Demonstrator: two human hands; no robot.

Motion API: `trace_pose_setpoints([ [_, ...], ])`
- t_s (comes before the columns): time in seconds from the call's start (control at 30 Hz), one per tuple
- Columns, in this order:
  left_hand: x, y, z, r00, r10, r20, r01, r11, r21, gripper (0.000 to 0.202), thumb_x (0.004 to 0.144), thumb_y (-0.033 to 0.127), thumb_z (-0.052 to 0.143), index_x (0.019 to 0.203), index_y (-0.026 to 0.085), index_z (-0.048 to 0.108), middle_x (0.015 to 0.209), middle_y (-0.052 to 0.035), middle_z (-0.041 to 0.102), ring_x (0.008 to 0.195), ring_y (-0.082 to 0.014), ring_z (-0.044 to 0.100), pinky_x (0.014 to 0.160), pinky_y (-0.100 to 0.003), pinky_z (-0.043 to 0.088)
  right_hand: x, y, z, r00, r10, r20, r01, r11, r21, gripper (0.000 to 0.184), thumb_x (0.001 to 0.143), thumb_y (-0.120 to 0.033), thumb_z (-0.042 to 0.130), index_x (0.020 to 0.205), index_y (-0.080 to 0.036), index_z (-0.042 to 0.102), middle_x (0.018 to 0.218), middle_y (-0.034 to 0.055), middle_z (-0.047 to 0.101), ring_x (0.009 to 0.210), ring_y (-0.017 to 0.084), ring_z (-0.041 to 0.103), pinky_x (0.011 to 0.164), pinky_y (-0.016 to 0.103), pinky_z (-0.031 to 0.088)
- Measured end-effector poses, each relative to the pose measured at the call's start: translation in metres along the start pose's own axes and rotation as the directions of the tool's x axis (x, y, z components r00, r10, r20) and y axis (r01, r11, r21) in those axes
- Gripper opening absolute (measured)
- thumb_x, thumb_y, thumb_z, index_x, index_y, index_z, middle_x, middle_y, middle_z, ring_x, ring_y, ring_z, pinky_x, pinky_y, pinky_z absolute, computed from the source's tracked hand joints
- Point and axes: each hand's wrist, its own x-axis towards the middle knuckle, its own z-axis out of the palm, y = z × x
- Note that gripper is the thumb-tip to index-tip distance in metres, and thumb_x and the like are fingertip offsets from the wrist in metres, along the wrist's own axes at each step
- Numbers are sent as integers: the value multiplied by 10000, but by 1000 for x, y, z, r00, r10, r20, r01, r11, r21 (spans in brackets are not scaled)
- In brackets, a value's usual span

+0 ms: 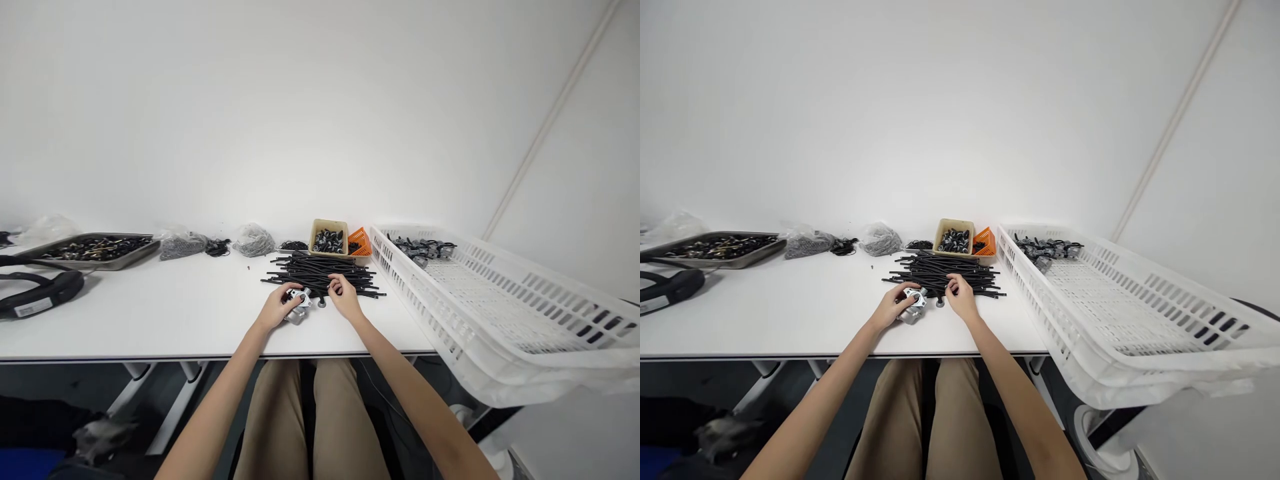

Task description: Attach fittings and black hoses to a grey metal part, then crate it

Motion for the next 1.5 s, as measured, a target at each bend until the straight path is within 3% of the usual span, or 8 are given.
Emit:
trace_pose_setpoints([
  [0.13,-1,-3,0,1000,0,-24,1,1000,14,411,837,470,622,1136,196,683,1165,-76,711,878,-237,618,816,-353,454,1,3,-1,999,-5,-44,2,998,-59,288,971,-433,582,1061,-162,621,898,14,629,784,143,605,772,342,537],
  [0.47,-8,-7,-1,991,-79,-108,79,997,-4,404,887,496,550,1133,195,660,1182,-79,699,851,-225,634,861,-379,482,-5,1,4,960,-141,241,173,978,-118,274,939,-432,636,981,-161,644,854,4,626,786,143,605,775,341,536],
  [0.63,-12,-8,-4,972,-138,-189,129,990,-58,415,930,501,415,1071,186,645,1159,-96,709,1042,-266,646,932,-396,487,-4,6,3,971,-128,204,152,982,-111,261,955,-415,614,1018,-162,638,905,15,630,794,141,602,784,344,536],
  [0.9,-23,-9,-9,959,-224,-172,209,973,-103,418,836,408,543,1189,190,590,1215,-113,688,915,-237,689,794,-362,540,-3,5,3,987,-71,146,74,997,-17,227,945,-375,630,1038,-169,650,938,20,642,797,142,598,826,365,529],
  [1.07,-26,-6,-10,953,-260,-155,249,965,-83,537,862,516,544,1280,179,548,1277,-151,673,982,-260,701,841,-387,547,0,5,2,995,15,103,-31,988,151,226,912,-359,665,1025,-163,643,978,31,661,789,139,610,816,363,539],
  [1.17,-27,0,-4,959,-267,-97,264,964,-37,664,821,569,630,1363,199,533,1246,-146,706,1077,-295,688,931,-425,526,2,5,3,990,84,112,-114,946,304,260,871,-381,688,1024,-180,628,987,37,676,805,155,651,826,375,559],
  [1.3,-31,14,10,962,-254,-99,259,965,47,786,711,505,776,1381,173,533,1203,-159,719,1096,-337,678,968,-471,508,4,0,6,967,162,197,-241,832,500,322,784,-464,732,965,-228,610,995,48,704,839,194,705,805,376,594],
  [1.5,-37,31,17,994,-81,-76,90,989,121,800,706,429,795,1424,245,494,1394,-89,625,1246,-291,606,1083,-424,441,1,-10,3,921,179,347,-376,647,663,412,701,-459,820,981,-252,600,1045,60,764,1009,215,716,979,414,550],
])
